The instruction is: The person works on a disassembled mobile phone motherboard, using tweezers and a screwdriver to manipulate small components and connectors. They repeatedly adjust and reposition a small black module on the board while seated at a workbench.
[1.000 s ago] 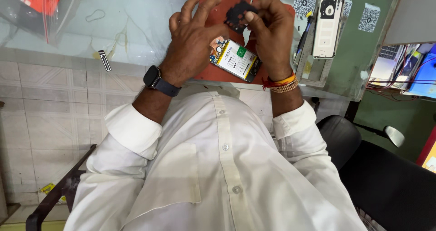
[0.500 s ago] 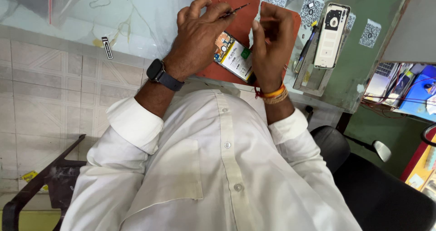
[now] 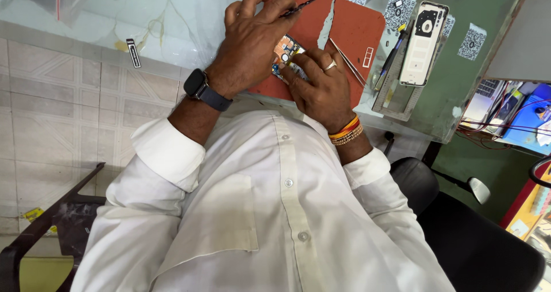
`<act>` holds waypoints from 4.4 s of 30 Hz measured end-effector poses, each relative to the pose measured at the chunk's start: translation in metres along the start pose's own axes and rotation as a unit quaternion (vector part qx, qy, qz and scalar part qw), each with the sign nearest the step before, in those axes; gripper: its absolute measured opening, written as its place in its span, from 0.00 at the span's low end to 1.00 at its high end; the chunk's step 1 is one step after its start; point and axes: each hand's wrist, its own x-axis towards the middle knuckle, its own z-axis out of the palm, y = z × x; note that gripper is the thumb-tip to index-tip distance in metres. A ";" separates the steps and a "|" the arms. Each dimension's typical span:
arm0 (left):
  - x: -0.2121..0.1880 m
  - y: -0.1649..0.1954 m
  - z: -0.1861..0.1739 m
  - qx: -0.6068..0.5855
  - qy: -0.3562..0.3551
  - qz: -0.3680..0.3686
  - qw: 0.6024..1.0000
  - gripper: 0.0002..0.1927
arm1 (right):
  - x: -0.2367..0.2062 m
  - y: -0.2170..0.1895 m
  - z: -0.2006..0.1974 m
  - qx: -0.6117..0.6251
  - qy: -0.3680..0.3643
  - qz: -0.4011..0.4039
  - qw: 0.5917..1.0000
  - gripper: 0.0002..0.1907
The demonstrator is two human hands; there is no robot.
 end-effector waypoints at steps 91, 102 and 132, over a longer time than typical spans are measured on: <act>-0.019 -0.010 -0.031 -0.193 -0.014 0.027 0.981 0.17 | -0.018 0.029 0.016 0.106 -0.029 0.031 0.993 0.13; -0.015 -0.006 -0.032 -0.203 -0.002 -0.008 0.979 0.13 | -0.012 0.035 0.011 0.148 -0.034 0.037 0.988 0.13; -0.015 -0.003 -0.028 -0.177 0.022 -0.001 0.984 0.15 | -0.012 0.037 0.011 0.198 -0.049 0.055 0.977 0.21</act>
